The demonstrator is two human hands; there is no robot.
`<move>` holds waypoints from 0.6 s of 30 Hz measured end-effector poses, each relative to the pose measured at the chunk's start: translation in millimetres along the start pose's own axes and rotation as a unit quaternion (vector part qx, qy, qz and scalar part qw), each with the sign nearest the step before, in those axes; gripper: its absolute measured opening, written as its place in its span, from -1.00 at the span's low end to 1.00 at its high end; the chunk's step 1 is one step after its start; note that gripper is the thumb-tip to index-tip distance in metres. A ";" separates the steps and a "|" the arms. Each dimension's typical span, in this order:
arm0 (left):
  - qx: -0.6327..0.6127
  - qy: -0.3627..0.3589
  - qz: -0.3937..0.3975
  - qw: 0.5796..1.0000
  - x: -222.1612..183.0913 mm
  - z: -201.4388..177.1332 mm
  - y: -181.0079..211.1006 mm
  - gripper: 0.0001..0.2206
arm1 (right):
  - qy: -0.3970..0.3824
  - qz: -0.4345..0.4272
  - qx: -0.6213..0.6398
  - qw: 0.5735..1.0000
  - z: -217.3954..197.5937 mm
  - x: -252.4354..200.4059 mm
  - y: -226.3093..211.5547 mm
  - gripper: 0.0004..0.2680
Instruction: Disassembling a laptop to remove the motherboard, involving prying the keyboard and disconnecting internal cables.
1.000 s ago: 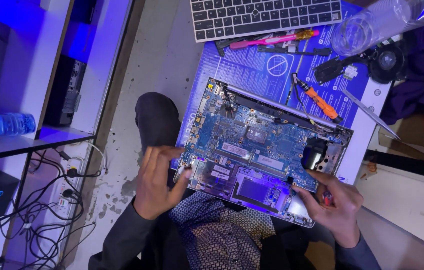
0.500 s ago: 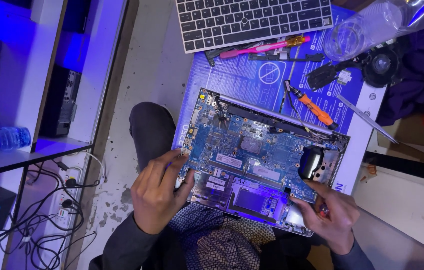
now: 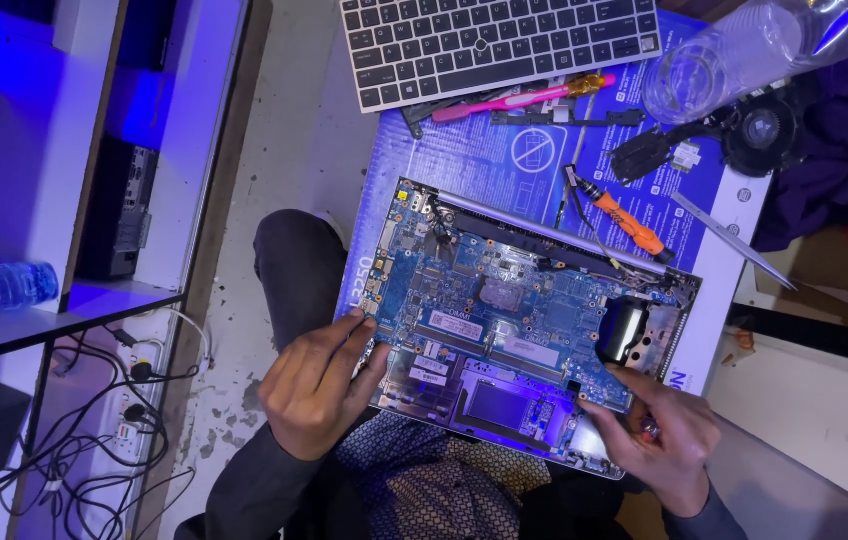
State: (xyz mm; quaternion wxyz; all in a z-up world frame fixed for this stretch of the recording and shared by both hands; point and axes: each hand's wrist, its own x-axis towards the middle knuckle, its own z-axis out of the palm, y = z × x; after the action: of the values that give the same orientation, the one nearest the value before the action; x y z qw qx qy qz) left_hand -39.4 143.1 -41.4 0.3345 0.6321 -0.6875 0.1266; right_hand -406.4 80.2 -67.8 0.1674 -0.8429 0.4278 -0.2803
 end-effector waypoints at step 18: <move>-0.008 0.012 -0.008 1.000 -2.0 2.5 -1.8 -0.84 | 0.095 0.050 0.021 0.994 11.4 -28.6 14.3 -0.52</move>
State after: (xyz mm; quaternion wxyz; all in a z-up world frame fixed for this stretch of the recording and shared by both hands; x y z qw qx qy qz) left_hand -38.4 142.9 -44.9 0.3490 0.6334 -0.6791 0.1260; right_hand -422.0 95.7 -93.6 0.1574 -0.7865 0.4772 -0.3591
